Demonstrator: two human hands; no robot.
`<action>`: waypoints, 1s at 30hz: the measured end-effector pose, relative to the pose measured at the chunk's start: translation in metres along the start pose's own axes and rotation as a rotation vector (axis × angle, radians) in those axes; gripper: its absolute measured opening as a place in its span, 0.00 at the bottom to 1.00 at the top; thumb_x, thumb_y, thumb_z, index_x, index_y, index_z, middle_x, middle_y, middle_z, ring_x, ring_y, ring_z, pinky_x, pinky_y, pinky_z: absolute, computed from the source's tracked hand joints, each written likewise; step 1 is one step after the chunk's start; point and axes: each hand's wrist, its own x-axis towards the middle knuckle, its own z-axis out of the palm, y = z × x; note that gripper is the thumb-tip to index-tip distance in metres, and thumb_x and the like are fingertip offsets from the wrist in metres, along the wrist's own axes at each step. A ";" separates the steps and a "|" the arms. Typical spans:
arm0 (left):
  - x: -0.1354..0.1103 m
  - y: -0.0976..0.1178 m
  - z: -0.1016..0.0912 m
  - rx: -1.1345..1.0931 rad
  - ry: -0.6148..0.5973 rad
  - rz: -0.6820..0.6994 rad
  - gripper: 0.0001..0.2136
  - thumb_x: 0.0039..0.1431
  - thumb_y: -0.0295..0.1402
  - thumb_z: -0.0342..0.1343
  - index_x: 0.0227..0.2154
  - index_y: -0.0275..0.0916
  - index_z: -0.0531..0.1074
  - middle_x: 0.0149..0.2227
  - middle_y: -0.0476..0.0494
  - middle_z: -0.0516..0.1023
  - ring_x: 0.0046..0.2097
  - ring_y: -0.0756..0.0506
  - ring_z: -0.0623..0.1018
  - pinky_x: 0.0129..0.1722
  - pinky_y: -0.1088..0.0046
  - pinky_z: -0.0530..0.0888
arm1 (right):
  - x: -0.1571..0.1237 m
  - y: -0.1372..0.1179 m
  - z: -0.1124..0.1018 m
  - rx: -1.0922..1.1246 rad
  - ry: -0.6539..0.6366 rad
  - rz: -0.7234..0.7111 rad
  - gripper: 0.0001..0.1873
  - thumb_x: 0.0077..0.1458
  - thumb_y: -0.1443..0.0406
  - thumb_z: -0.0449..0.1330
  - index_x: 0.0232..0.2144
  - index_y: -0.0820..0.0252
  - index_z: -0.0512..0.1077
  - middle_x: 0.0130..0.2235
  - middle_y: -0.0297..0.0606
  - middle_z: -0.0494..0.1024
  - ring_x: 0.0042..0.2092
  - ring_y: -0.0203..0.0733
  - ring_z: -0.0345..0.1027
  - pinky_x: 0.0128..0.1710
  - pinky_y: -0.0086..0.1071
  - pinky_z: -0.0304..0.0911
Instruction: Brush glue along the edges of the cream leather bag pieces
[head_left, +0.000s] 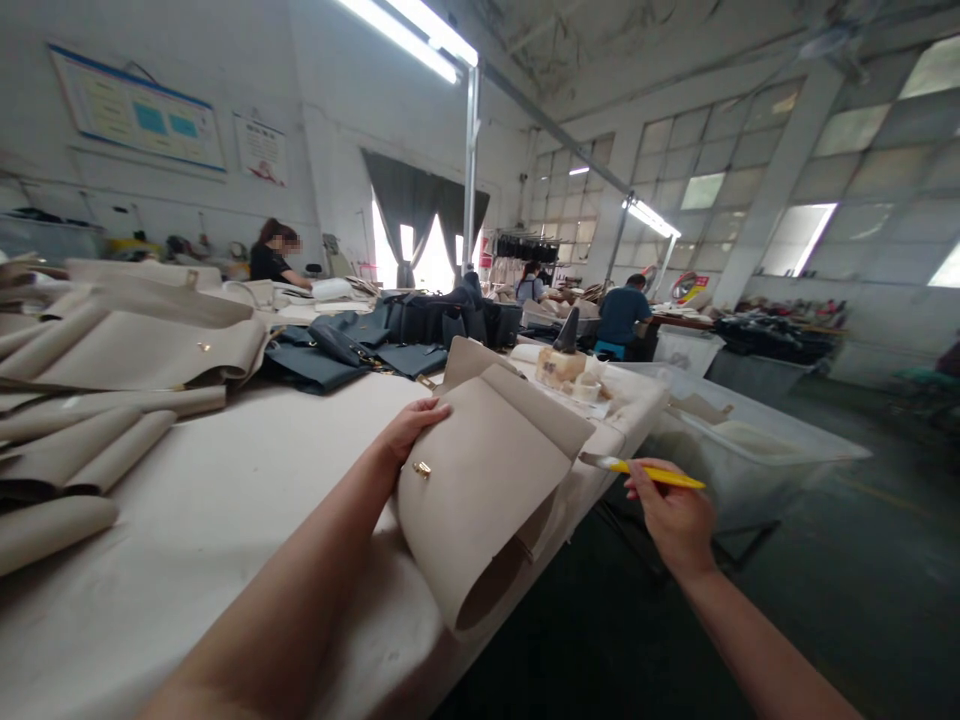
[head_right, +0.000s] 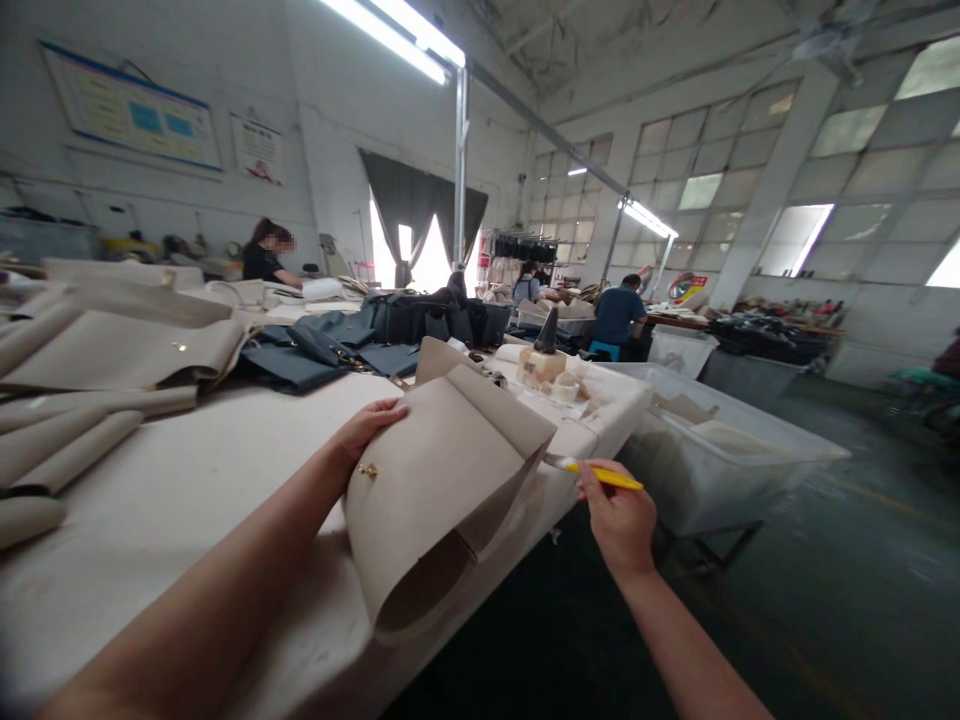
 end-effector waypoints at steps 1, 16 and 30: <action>0.000 0.000 0.000 -0.002 -0.002 0.002 0.13 0.44 0.29 0.65 0.35 0.33 0.75 0.29 0.42 0.81 0.25 0.46 0.78 0.27 0.71 0.75 | 0.004 0.003 0.004 -0.004 -0.016 -0.019 0.24 0.53 0.45 0.57 0.33 0.61 0.73 0.26 0.38 0.76 0.26 0.42 0.71 0.29 0.32 0.64; 0.009 -0.006 -0.009 -0.009 -0.022 -0.020 0.13 0.44 0.31 0.65 0.35 0.33 0.74 0.28 0.42 0.80 0.25 0.47 0.78 0.28 0.74 0.74 | 0.014 0.010 0.026 -0.034 -0.205 -0.008 0.27 0.50 0.41 0.56 0.29 0.58 0.74 0.21 0.36 0.74 0.21 0.45 0.69 0.24 0.35 0.64; -0.002 0.017 0.002 0.033 0.046 0.072 0.14 0.41 0.31 0.67 0.33 0.33 0.75 0.26 0.44 0.80 0.24 0.48 0.77 0.26 0.75 0.73 | -0.050 -0.014 -0.062 0.041 0.083 0.170 0.21 0.50 0.48 0.61 0.32 0.62 0.75 0.25 0.38 0.77 0.24 0.43 0.72 0.24 0.32 0.68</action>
